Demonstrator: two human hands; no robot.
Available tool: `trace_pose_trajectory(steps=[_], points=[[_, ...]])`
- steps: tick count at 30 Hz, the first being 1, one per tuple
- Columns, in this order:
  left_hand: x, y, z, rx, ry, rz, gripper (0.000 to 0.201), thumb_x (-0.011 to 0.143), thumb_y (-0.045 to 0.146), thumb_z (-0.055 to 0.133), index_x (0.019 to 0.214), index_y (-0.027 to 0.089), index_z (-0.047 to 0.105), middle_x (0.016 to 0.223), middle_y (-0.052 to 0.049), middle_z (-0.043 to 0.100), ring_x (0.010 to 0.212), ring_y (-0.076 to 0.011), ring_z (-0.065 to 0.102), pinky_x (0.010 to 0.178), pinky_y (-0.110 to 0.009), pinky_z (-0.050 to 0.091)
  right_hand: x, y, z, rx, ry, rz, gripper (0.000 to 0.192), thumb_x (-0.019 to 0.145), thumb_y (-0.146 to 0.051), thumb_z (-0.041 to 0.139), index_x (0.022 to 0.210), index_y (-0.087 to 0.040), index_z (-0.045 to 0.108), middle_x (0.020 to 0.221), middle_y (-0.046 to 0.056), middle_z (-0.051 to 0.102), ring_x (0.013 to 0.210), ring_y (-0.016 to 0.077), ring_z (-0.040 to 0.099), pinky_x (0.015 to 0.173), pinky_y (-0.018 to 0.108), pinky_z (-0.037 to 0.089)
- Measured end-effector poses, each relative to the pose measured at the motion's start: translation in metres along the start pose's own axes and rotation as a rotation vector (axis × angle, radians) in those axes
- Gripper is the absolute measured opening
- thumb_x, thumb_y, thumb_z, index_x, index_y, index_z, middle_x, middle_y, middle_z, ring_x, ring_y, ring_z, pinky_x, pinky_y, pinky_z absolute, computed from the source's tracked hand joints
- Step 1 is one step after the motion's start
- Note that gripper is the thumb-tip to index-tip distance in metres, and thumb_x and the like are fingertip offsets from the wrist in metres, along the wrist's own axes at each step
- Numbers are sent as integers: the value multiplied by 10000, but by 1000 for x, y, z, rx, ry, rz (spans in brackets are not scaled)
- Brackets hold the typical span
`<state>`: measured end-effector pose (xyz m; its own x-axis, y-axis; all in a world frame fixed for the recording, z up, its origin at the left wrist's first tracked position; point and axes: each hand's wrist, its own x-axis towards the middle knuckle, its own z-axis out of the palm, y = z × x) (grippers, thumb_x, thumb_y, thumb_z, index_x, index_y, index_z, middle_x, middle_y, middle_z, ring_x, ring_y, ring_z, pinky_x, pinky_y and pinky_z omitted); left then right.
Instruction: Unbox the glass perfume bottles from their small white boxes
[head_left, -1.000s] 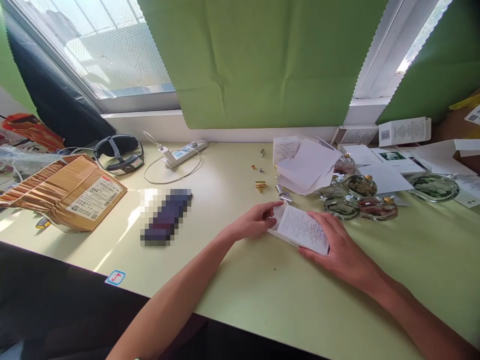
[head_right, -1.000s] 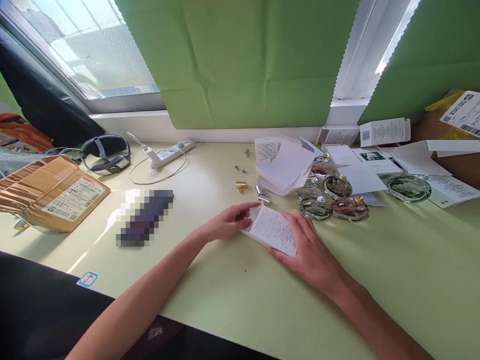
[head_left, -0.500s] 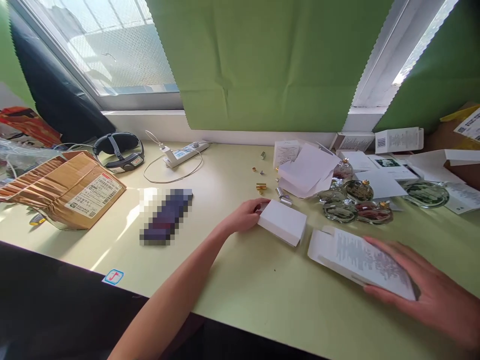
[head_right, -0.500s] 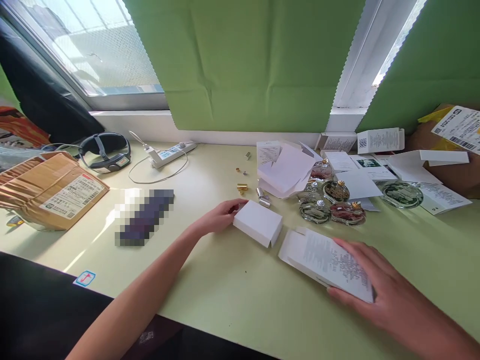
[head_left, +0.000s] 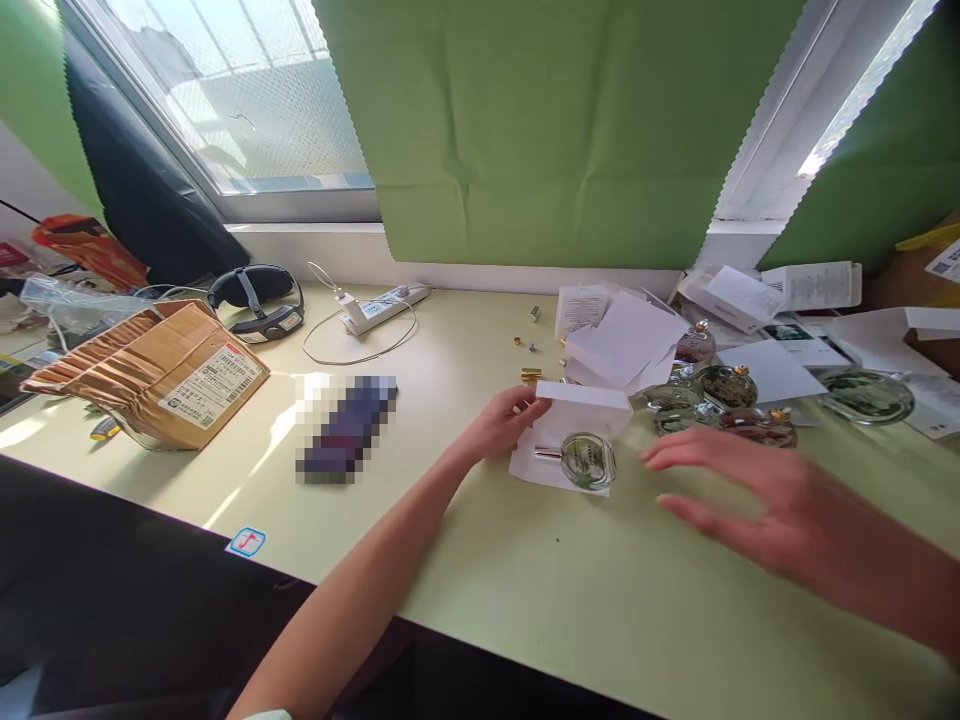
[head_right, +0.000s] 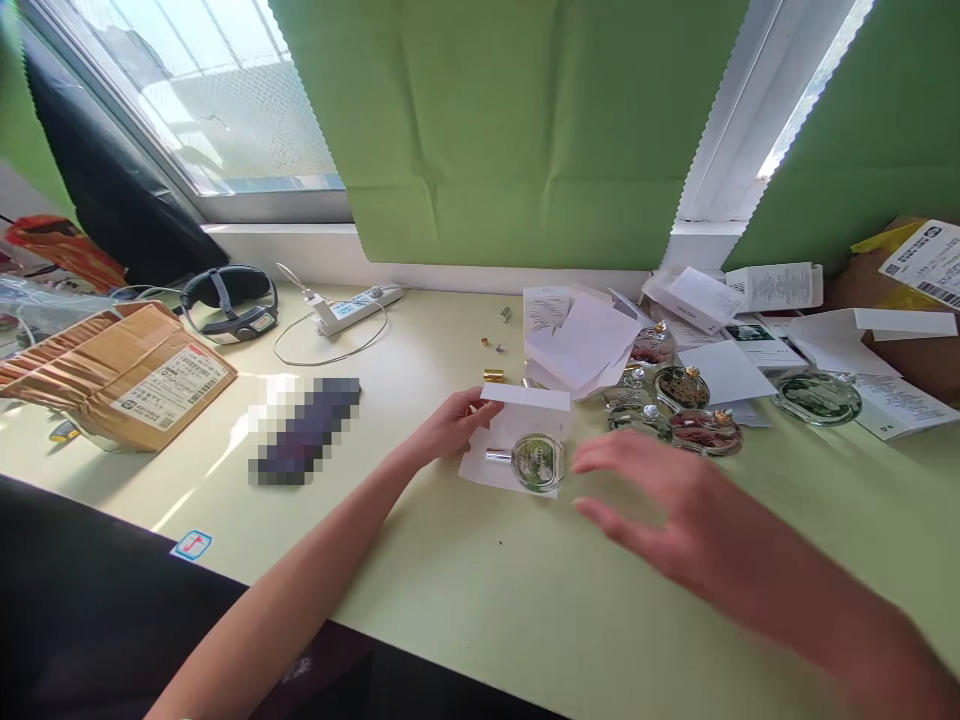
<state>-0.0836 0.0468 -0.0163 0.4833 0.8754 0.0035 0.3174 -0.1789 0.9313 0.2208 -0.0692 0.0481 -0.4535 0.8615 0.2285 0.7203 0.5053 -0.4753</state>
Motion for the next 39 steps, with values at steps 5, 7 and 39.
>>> trace_pose_trajectory(steps=[5,7,39], points=[[0,-8,-2,-8,5,-22,341,863,500,627,845,164,688,878,-45,655,760,-156,563,619,-244,471,47,-16,86,-68,-128,-97,633,936,-439,601,1503,-207,444,1520,122,507,1420,328,433,1166,527,386],[-1,-8,-14,-26,36,-70,383,867,531,618,813,156,679,781,-40,638,673,-143,545,553,-240,442,46,-6,87,24,-134,-57,652,910,-434,638,1500,-230,451,1500,117,523,1414,322,438,1157,518,394],[-6,15,3,293,269,-61,414,990,541,421,1060,180,611,848,-29,622,629,-123,470,597,-263,388,38,6,72,916,-92,509,541,829,-535,721,1273,-232,663,972,54,700,763,183,642,680,347,587]])
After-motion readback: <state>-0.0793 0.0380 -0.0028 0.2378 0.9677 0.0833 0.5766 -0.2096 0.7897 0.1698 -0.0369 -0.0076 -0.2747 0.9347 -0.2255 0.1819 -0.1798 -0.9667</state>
